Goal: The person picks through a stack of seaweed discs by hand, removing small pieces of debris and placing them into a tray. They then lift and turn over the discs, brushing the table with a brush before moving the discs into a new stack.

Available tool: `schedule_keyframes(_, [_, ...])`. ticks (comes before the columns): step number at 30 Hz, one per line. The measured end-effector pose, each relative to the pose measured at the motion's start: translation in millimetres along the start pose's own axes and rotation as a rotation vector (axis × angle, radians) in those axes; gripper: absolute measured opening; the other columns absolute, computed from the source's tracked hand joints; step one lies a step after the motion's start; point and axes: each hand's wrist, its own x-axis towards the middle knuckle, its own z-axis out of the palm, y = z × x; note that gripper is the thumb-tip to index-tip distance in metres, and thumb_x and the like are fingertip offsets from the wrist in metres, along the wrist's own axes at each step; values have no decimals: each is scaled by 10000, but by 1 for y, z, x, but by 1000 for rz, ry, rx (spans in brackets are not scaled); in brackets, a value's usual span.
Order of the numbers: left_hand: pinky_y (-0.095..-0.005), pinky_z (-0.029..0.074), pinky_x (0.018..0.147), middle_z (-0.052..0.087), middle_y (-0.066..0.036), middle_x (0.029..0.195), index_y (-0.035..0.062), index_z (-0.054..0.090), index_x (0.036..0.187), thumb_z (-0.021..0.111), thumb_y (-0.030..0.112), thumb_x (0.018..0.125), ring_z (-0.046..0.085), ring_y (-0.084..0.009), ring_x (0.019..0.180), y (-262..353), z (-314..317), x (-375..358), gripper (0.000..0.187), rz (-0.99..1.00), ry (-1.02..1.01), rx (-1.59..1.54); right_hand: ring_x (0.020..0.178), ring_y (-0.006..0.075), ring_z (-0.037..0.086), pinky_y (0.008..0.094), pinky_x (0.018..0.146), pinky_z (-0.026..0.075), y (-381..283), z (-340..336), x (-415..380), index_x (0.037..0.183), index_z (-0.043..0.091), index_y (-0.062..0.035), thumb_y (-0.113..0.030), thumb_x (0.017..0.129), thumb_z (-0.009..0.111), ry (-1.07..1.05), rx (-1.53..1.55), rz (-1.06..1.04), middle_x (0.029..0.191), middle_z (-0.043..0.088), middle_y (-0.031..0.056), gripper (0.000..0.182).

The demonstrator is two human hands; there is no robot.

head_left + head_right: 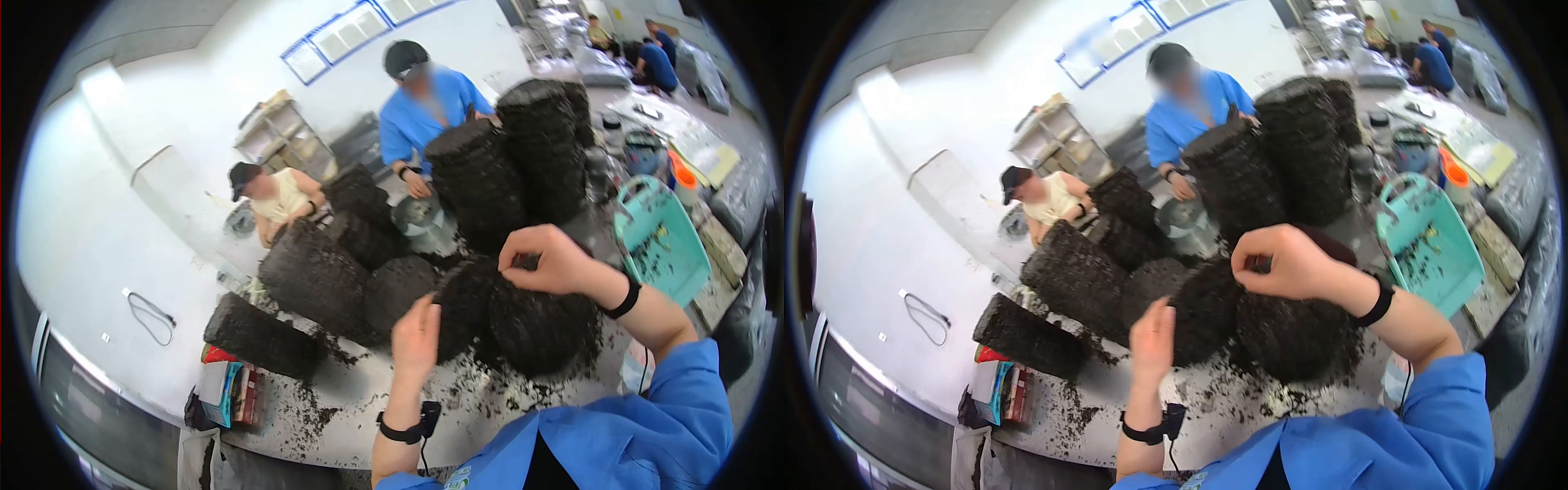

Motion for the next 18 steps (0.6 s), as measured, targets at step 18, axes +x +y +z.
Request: schedule_keyframes(18, [-406, 501, 940, 620, -181, 1247, -95, 537, 1284, 461, 362, 1046, 632, -297, 1093, -202, -15, -218, 521, -1136, 439, -560, 864, 113, 584, 289, 776, 476, 66, -45, -184, 970, 655, 27, -95, 942, 625, 262, -4, 704, 917, 647, 43, 129])
